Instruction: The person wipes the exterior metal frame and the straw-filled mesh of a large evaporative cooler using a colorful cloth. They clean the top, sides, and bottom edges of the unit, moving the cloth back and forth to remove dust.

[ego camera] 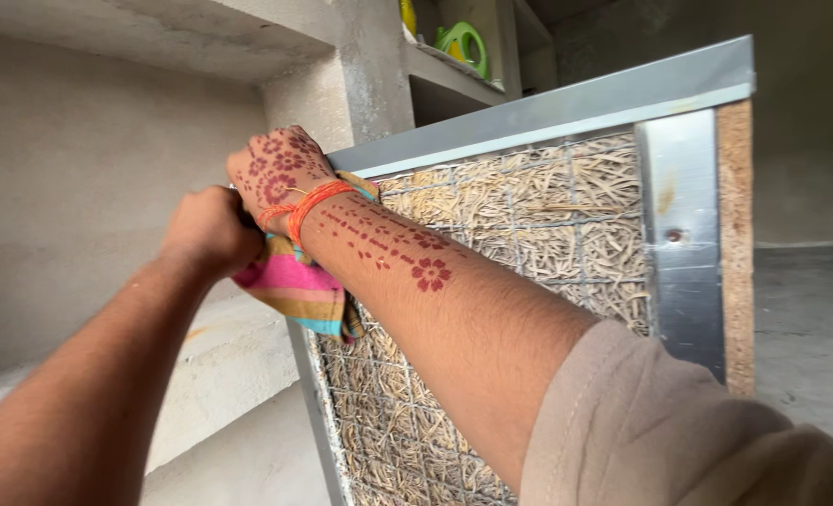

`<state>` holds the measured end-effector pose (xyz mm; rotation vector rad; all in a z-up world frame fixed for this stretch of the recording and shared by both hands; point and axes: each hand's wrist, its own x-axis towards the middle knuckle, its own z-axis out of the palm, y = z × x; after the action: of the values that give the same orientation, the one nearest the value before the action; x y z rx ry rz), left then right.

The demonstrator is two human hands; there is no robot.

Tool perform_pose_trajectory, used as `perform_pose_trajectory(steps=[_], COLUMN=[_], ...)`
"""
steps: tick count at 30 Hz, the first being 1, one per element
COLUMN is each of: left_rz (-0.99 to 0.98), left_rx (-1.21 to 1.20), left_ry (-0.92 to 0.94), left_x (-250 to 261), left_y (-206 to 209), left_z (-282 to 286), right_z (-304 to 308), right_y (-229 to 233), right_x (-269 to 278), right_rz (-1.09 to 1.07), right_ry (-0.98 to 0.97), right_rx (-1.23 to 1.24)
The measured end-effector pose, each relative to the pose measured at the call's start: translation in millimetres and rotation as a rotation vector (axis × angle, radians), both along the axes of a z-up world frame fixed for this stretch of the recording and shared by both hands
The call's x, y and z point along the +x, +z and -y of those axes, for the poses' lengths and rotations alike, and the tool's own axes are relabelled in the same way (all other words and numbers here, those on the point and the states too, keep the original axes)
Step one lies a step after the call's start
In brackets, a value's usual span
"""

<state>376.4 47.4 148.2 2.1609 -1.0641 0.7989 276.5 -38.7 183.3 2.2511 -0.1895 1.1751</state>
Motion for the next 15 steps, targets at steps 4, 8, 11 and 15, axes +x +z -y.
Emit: perform_pose_trajectory(steps=[4, 8, 11, 15], left_rz=[-0.041, -0.084, -0.398, -0.285], left_rx=[-0.138, -0.225, -0.335, -0.399], left_ry=[-0.097, -0.190, -0.311, -0.757], left_x=[18, 13, 1, 7], left_y=[-21, -40, -56, -91], left_z=[11, 11, 10, 3], right_z=[-6, -3, -16, -42], right_y=[-1, -7, -19, -54], right_x=[-2, 0, 4, -13], right_rz=[-0.135, -0.149, -0.146, -0.384], right_ry=[-0.058, -0.062, -0.184, -0.481], right_rx=[0.015, -0.040, -0.123, -0.194])
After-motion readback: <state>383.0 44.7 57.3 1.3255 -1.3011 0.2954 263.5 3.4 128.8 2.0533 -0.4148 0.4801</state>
